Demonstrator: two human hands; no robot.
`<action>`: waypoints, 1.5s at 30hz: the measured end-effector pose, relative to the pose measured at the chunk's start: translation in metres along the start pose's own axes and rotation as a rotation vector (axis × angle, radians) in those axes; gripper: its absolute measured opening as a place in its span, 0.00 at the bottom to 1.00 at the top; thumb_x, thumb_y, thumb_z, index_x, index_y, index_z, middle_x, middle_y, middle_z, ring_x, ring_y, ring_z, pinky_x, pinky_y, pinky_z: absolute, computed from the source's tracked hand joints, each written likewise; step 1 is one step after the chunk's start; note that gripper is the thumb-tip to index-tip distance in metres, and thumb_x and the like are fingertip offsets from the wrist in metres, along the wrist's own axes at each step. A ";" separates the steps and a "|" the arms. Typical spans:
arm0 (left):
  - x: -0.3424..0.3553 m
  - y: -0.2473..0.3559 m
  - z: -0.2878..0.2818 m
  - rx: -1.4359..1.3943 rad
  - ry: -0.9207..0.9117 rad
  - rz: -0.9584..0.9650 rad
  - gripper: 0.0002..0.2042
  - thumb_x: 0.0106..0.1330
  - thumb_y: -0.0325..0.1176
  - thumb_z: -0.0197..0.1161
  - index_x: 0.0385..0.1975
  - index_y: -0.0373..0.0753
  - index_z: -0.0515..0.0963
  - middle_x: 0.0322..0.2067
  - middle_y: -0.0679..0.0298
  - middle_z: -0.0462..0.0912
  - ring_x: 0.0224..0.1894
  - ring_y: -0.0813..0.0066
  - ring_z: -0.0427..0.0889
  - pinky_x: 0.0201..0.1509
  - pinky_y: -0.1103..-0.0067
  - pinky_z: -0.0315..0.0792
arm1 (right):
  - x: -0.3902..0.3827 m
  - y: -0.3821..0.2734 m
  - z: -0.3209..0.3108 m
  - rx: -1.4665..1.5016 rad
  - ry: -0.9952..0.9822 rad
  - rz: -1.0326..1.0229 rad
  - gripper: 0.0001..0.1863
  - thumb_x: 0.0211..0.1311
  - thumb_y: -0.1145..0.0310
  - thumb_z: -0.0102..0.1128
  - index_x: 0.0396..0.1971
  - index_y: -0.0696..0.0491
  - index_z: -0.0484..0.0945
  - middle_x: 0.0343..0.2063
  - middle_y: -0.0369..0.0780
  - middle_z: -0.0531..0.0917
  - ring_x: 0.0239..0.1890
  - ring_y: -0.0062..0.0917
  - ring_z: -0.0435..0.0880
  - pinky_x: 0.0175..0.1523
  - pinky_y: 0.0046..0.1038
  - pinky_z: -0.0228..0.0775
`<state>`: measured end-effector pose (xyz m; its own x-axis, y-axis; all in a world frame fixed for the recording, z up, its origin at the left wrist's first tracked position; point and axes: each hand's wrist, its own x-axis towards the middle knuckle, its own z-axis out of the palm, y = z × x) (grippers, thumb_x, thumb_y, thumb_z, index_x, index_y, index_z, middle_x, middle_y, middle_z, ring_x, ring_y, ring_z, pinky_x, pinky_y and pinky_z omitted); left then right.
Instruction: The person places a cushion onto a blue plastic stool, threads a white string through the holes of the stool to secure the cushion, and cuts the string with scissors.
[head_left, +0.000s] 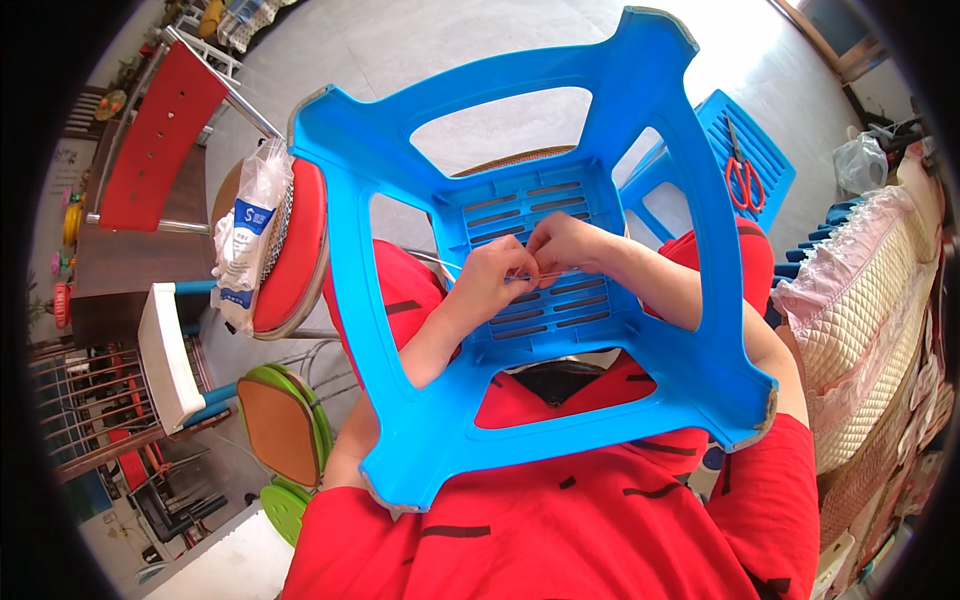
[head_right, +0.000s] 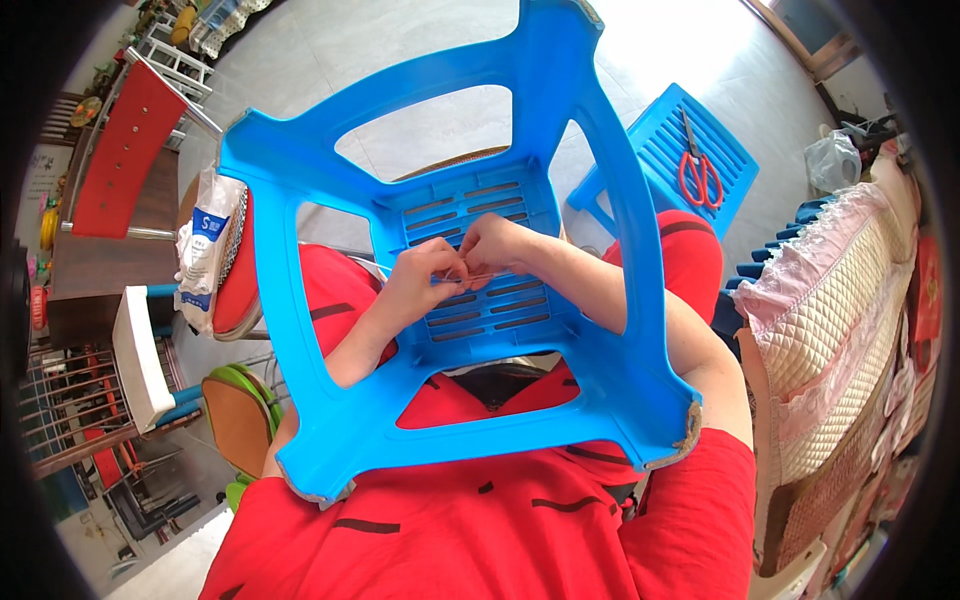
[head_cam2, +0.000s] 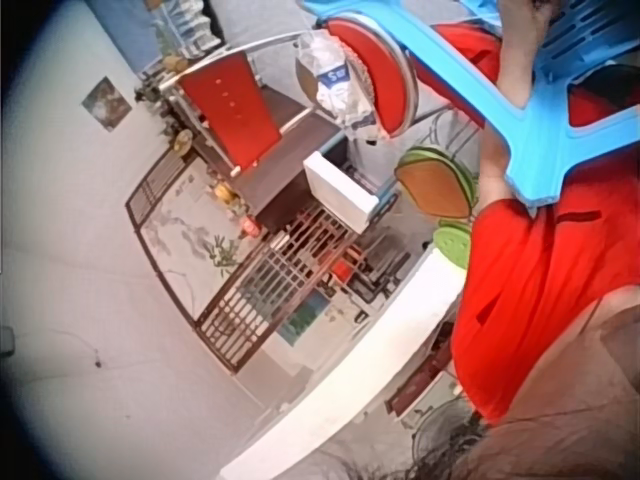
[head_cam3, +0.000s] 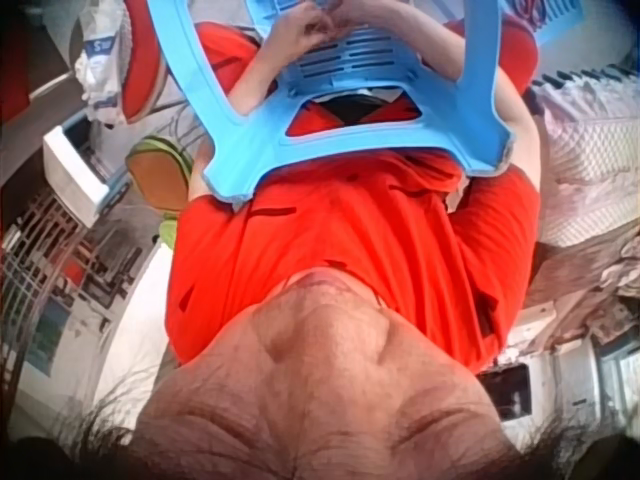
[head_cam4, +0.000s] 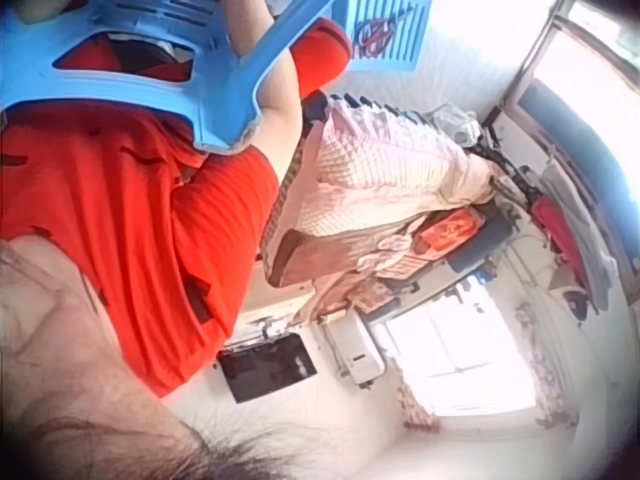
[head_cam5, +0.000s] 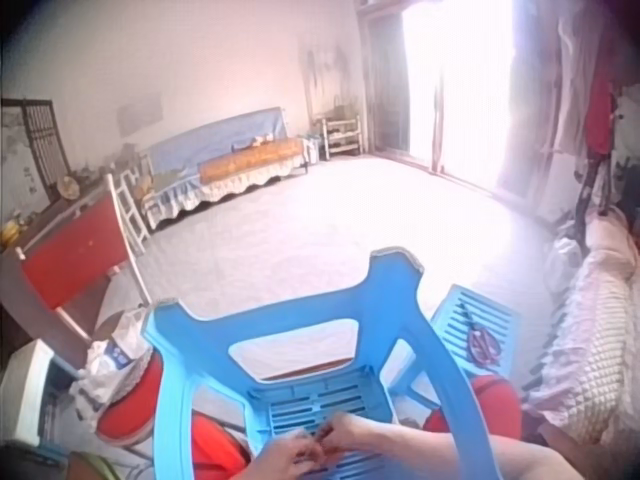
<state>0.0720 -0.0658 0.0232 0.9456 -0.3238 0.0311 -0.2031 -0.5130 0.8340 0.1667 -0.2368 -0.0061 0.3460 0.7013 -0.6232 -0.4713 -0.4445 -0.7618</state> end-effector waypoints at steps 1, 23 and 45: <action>0.000 -0.001 0.000 -0.014 0.012 -0.004 0.08 0.48 0.21 0.68 0.29 0.39 0.82 0.28 0.65 0.79 0.32 0.72 0.80 0.36 0.80 0.74 | 0.000 0.000 -0.001 0.026 -0.006 -0.006 0.12 0.51 0.79 0.65 0.36 0.68 0.78 0.30 0.47 0.84 0.31 0.30 0.87 0.38 0.26 0.84; 0.006 -0.008 -0.005 -0.430 0.136 -0.400 0.10 0.54 0.17 0.63 0.36 0.30 0.79 0.32 0.61 0.84 0.35 0.77 0.84 0.39 0.82 0.77 | -0.008 -0.006 0.009 -0.047 0.064 -0.153 0.15 0.39 0.80 0.69 0.32 0.65 0.81 0.24 0.43 0.84 0.24 0.20 0.81 0.27 0.19 0.69; 0.005 -0.016 -0.031 -0.162 0.541 -0.308 0.06 0.55 0.19 0.61 0.32 0.36 0.76 0.28 0.66 0.81 0.32 0.82 0.81 0.38 0.84 0.74 | -0.021 -0.026 0.018 0.193 0.039 -0.056 0.14 0.55 0.71 0.66 0.40 0.61 0.81 0.30 0.38 0.85 0.31 0.19 0.80 0.35 0.20 0.74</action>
<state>0.0879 -0.0349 0.0271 0.9575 0.2880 0.0152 0.0992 -0.3783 0.9204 0.1576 -0.2302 0.0304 0.4053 0.6985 -0.5897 -0.5961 -0.2872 -0.7498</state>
